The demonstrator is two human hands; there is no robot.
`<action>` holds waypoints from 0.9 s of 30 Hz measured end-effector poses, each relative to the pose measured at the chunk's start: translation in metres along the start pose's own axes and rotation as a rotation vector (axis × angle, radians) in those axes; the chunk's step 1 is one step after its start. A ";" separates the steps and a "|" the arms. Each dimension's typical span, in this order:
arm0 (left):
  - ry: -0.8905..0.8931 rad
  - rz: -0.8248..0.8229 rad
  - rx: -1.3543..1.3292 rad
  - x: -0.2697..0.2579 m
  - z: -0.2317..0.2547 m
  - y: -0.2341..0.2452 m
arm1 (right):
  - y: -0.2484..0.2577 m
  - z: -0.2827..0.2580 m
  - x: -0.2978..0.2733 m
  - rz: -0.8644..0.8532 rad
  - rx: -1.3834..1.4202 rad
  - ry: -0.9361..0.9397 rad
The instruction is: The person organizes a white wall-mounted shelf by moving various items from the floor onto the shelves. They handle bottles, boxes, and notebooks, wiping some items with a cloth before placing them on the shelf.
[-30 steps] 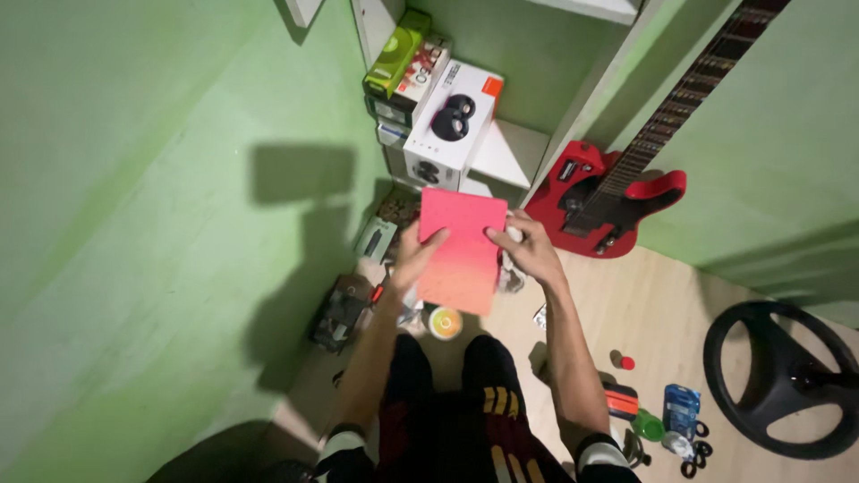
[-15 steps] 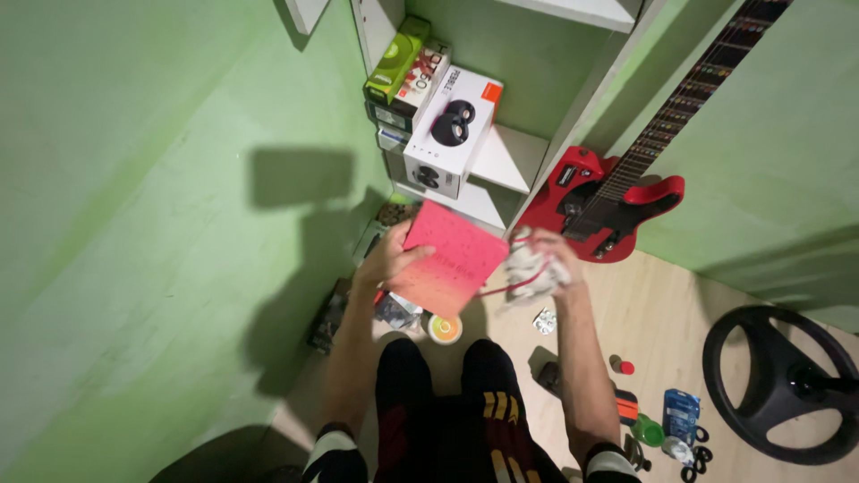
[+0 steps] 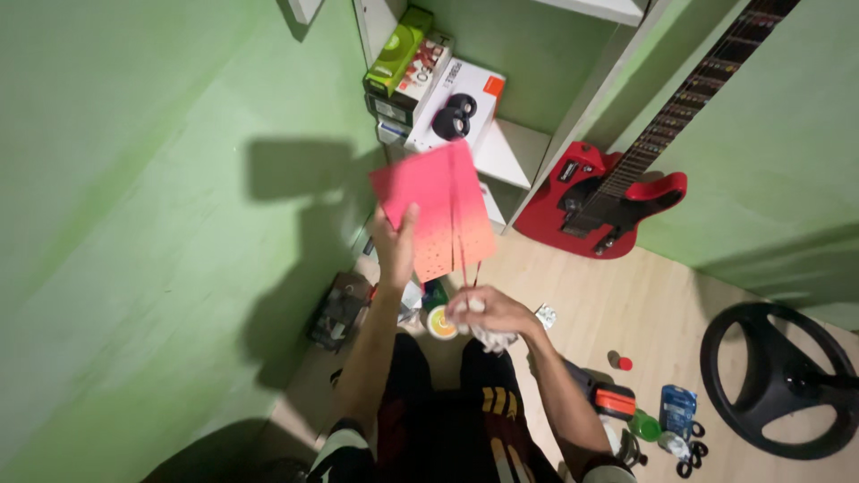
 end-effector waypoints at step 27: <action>0.176 -0.148 0.086 0.078 -0.099 -0.195 | 0.136 0.069 0.013 0.967 -0.459 -0.394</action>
Point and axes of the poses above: each hand's wrist, its own x-axis towards the middle knuckle, its own y-axis out of the back of the hand, z = x × y, the point moved 9 cm from there along x, towards the middle knuckle, and after that the axes turned 7 degrees about y, right-handed, at the moved point
